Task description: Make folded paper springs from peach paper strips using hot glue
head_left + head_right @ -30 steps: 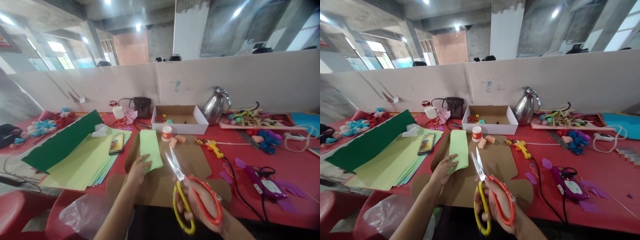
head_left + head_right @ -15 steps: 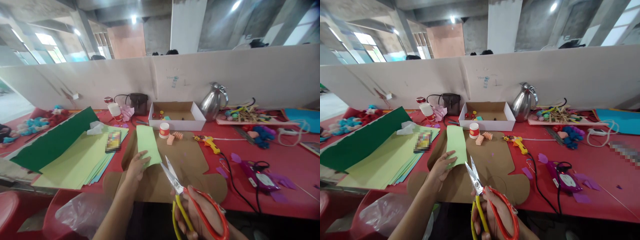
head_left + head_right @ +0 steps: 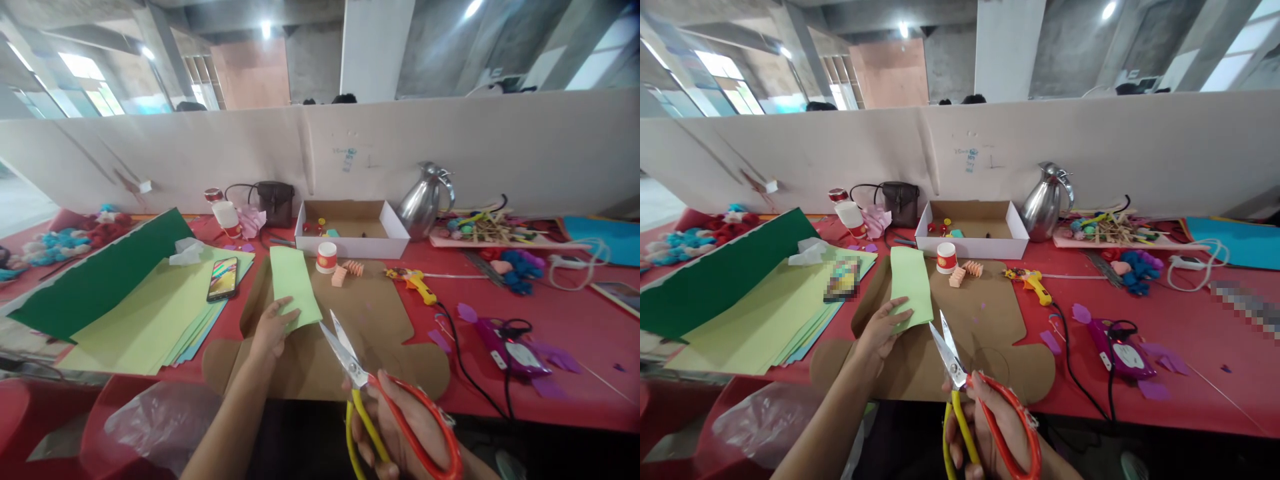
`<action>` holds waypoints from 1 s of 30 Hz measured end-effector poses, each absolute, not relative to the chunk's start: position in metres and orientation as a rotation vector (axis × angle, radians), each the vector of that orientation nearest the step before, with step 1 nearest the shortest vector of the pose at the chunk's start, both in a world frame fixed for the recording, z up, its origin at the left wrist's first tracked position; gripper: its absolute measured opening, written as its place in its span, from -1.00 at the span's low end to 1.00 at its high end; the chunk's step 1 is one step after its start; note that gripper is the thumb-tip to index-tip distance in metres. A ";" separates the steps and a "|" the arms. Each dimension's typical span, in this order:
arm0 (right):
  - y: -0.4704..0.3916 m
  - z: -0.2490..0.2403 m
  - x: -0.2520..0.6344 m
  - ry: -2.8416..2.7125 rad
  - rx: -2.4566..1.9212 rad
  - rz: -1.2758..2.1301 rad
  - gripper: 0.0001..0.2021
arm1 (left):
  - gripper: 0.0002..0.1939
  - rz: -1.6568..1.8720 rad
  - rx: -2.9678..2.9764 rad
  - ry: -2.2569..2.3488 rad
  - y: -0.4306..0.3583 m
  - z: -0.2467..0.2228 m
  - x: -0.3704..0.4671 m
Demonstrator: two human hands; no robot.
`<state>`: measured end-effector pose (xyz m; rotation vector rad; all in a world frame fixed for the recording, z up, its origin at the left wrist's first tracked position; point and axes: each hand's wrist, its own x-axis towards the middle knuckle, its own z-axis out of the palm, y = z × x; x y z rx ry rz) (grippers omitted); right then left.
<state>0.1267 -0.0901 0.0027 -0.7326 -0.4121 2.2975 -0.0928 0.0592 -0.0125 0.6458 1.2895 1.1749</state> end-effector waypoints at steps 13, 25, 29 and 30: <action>-0.064 -0.002 0.103 -0.259 -0.658 2.285 -0.48 | -0.38 1.139 0.681 1.223 0.050 -0.014 -0.092; -0.057 -0.008 0.097 -0.177 -0.515 2.274 -0.40 | -0.14 1.117 0.723 1.213 0.049 -0.020 -0.101; -0.062 -0.011 0.102 -0.147 -0.517 2.282 -0.38 | -0.15 1.103 0.745 1.212 0.047 -0.019 -0.101; -0.063 -0.011 0.103 -0.140 -0.511 2.283 -0.38 | -0.14 1.092 0.751 1.215 0.047 -0.018 -0.101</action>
